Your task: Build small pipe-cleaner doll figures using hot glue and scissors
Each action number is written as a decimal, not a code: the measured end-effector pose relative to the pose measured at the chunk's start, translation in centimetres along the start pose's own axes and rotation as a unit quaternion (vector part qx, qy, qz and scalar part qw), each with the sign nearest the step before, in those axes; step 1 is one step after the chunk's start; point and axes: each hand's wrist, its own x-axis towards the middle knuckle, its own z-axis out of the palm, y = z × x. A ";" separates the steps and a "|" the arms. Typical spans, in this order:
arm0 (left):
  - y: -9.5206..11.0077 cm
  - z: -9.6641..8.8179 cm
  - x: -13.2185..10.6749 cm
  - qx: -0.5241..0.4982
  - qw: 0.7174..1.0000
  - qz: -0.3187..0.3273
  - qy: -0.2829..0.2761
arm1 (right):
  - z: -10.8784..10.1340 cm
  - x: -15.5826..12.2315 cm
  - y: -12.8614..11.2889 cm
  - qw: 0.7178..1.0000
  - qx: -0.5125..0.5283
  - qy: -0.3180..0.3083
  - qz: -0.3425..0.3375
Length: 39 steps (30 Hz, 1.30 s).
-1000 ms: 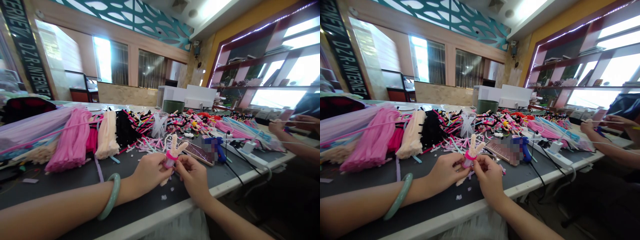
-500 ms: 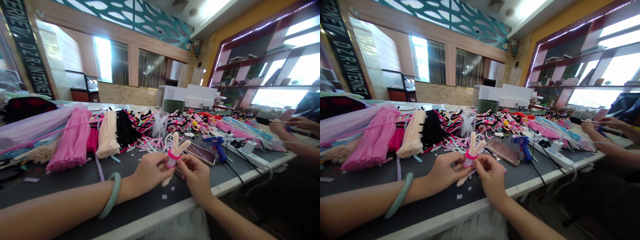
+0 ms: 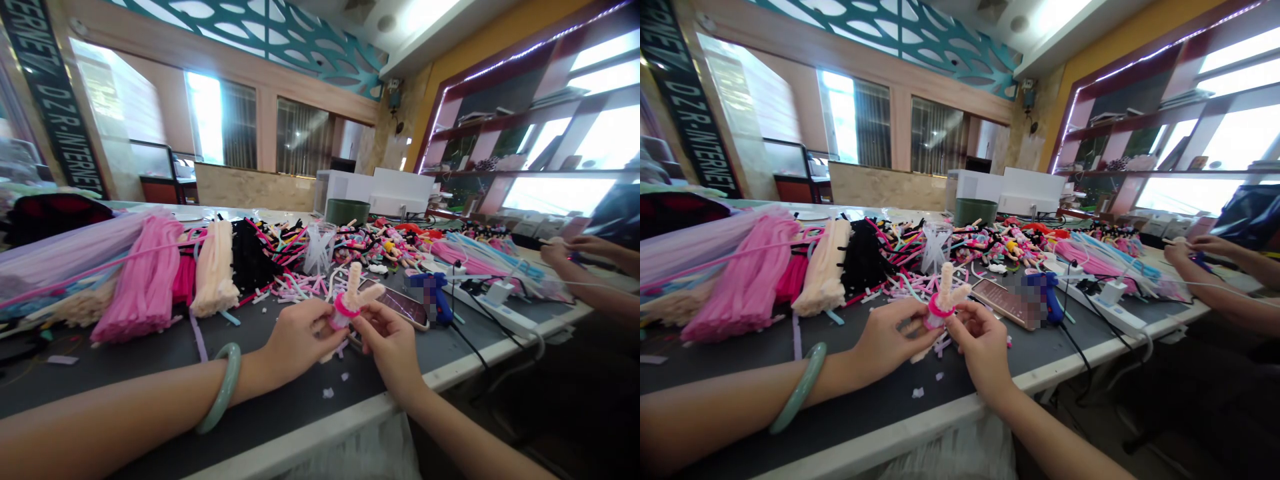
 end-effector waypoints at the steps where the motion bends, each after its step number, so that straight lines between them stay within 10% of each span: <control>1: 0.0 0.0 0.0 -0.009 1.000 0.001 0.000 | 0.0 0.0 0.1 1.000 0.003 -0.002 -0.004; 8: -0.2 -0.2 0.4 0.000 0.999 0.031 0.021 | -0.4 0.2 0.3 1.000 -0.013 0.005 -0.021; 13: -0.1 -0.4 0.5 -0.009 0.995 0.092 0.038 | -0.9 0.1 0.1 0.979 -0.130 0.012 -0.154; 19: -0.3 -0.8 0.2 0.016 0.984 0.169 0.059 | -1.9 -0.4 -1.1 0.876 -0.261 0.005 -0.404; 27: 0.0 -1.8 0.0 0.004 0.964 0.252 0.086 | -2.6 -1.4 -2.5 0.717 -0.411 0.048 -0.561; 39: -0.1 -1.5 1.1 -0.060 0.972 0.200 0.104 | -1.2 -1.3 -3.6 0.705 -0.398 0.125 -0.573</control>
